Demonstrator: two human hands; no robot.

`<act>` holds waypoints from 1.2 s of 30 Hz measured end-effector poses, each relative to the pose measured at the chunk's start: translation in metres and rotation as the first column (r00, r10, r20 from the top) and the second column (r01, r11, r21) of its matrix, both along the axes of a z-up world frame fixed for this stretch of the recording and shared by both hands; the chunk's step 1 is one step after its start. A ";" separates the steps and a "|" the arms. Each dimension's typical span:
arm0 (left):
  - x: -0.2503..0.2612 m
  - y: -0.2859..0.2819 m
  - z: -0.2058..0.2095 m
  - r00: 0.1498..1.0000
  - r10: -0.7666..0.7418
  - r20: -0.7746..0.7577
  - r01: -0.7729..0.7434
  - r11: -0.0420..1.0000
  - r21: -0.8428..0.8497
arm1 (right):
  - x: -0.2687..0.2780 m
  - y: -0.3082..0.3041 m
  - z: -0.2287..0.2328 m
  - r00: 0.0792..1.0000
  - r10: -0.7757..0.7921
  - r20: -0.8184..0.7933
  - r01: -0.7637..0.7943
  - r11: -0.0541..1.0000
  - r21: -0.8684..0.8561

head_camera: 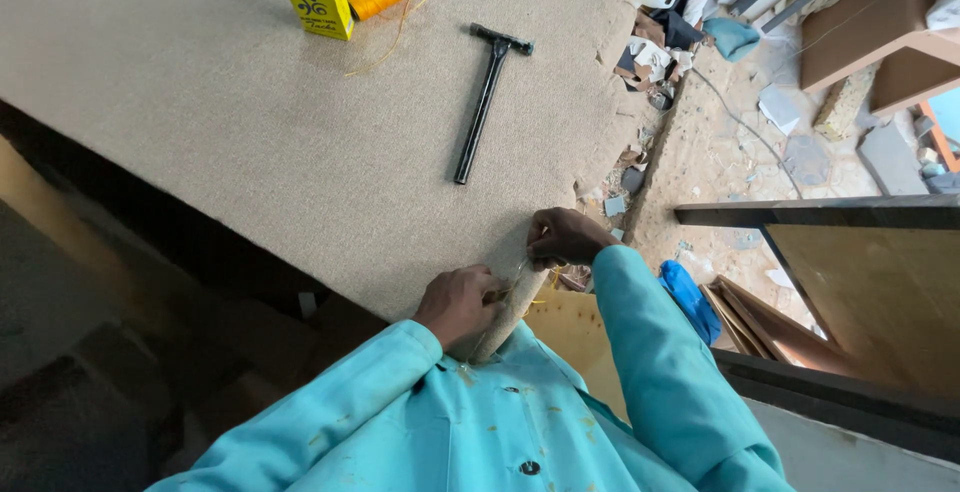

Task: Securing fabric to a wooden furniture frame using a hammer and tensioning it with string

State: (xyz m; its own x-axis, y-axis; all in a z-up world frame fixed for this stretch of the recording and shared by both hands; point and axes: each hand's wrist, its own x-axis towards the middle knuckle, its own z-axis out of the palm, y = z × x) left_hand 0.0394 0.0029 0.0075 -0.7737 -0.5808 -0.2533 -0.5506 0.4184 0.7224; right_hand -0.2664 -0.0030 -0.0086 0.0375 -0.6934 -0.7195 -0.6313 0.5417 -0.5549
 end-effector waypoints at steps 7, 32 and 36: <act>0.006 -0.001 0.028 0.998 0.032 -0.049 -0.028 0.996 0.079 | 0.002 0.008 0.004 0.996 0.032 0.080 -0.032 0.999 -0.007; -0.074 0.075 0.080 0.708 -0.702 0.070 0.706 0.707 -0.048 | 0.029 0.046 0.047 0.900 0.089 -0.427 -0.202 0.953 -0.225; -0.068 0.063 0.024 0.879 -0.474 -0.046 0.369 0.739 -0.564 | 0.019 0.034 0.009 0.911 0.155 -0.383 -0.262 0.933 -0.246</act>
State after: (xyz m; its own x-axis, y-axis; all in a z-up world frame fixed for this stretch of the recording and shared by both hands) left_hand -0.0287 0.0654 0.0313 -0.9708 -0.1836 0.1544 -0.1120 0.9161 0.3849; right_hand -0.2473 0.0311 0.0002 -0.0141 -0.8745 -0.4849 -0.8939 0.2283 -0.3858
